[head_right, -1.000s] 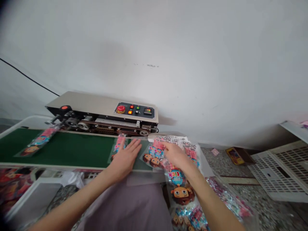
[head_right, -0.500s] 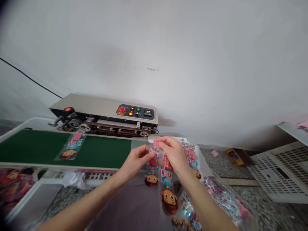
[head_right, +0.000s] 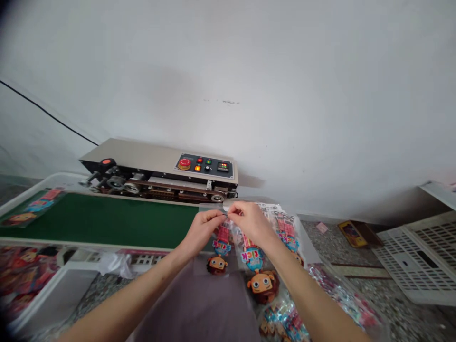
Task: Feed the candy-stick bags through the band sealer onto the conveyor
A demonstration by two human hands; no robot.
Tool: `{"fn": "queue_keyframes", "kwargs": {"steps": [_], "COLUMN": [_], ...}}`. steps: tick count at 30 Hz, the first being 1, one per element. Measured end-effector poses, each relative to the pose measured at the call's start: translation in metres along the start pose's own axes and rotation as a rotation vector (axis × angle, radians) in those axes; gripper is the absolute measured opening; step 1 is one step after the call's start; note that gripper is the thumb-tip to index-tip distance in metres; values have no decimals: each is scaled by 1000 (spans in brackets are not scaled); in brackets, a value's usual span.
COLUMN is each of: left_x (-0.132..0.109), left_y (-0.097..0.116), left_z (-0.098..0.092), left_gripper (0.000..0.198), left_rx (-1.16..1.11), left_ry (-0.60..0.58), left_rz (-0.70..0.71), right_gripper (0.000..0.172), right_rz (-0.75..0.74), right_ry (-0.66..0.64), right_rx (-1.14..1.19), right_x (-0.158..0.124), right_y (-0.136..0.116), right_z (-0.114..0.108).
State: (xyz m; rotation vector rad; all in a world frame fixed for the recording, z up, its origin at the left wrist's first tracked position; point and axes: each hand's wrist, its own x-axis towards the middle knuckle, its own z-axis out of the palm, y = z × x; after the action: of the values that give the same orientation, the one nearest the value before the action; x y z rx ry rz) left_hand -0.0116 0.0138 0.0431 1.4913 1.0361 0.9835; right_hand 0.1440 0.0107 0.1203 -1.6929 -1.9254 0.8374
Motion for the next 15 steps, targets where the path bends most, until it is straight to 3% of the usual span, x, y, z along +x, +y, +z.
{"fn": "queue_keyframes", "kwargs": {"steps": [3,6,9,12,15], "left_x": [6,4,-1,-3,-3], "left_y": [-6,-14,-27,-42,-53], "left_z": [1,2,2,3,5], "left_gripper": [37,35,46,51,54], "left_rx": [103,398,829,1022,1104], "left_ry": [46,106,-72,-275,-250], "left_rz": [27,195,452,578,548], "right_gripper": [13,8,9,8,11], "right_rz": [54,120,175,222,234], "right_ry": [13,55,88,137,173], "right_rx": [7,5,5,28,73], "right_x": [18,45,70,78,65], "right_y": [17,36,53,66,73], "right_z": [0,1,3,3,-1]}}
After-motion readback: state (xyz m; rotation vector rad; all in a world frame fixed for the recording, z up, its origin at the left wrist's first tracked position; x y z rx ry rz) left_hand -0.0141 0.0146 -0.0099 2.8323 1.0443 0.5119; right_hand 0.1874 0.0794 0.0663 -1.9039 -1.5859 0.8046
